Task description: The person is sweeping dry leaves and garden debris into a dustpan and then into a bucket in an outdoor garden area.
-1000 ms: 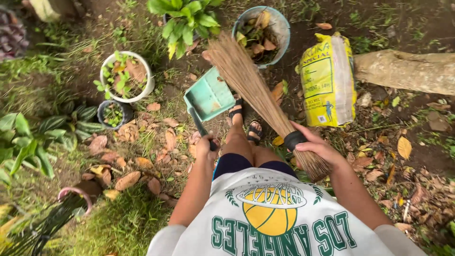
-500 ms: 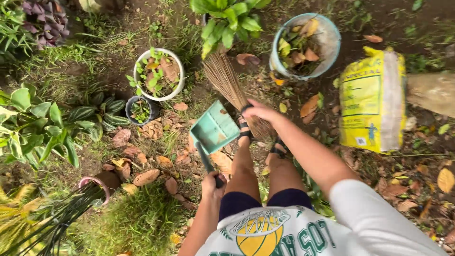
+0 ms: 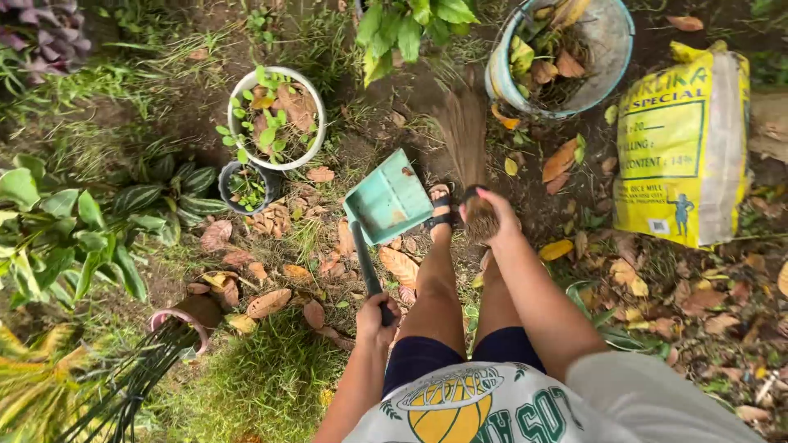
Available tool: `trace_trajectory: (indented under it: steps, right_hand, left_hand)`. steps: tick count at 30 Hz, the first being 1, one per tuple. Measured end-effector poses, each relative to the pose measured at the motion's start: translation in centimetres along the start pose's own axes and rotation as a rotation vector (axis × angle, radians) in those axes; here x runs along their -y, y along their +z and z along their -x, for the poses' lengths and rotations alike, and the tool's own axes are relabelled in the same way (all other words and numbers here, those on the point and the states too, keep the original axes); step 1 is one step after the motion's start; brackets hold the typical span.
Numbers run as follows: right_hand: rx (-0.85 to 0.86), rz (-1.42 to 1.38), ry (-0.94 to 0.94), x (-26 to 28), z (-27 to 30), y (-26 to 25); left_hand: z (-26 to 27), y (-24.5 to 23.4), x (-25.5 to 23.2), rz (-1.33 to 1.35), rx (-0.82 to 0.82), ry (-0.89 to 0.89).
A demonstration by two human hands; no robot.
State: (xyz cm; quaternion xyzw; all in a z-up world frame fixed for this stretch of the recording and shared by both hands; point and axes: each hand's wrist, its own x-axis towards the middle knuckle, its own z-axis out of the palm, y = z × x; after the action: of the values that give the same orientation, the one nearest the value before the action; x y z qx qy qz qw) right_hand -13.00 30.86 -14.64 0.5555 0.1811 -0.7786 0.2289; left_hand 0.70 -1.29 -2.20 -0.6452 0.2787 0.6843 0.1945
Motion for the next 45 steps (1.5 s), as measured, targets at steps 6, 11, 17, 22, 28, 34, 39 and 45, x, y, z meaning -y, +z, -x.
trace_trajectory:
  steps: [6,11,17,22,28,34,39,45]
  right_hand:
    - [0.173,-0.070,-0.026,-1.1,14.8,9.4]
    - [0.097,-0.174,-0.078,0.6,6.2,12.8]
    - [0.101,-0.293,-0.156,-1.2,3.9,8.5]
    - [0.070,-0.373,-0.045,-5.2,12.7,13.5]
    - [0.320,0.252,-0.042,-4.0,3.5,20.7]
    - [-0.241,0.809,0.132,-1.7,-8.5,18.4]
    - [-0.029,-0.027,-0.076,-7.4,2.0,20.4]
    - [0.082,-0.152,-0.124,-8.4,7.3,20.9]
  left_hand:
    - [0.5,1.5,-1.1,-0.038,-0.019,-0.001]
    - [1.2,2.5,-2.1,-0.120,-0.015,0.010]
    - [3.1,4.0,-3.2,-0.110,0.004,0.014]
    - [2.4,4.4,-3.9,-0.113,-0.027,0.006]
    - [1.8,4.6,-5.3,-0.083,0.003,0.007]
    - [1.9,4.5,-6.4,-0.087,0.048,0.005]
    - [2.8,5.5,-6.8,-0.130,0.001,-0.003]
    - [1.8,4.2,-6.5,-0.108,0.036,-0.010]
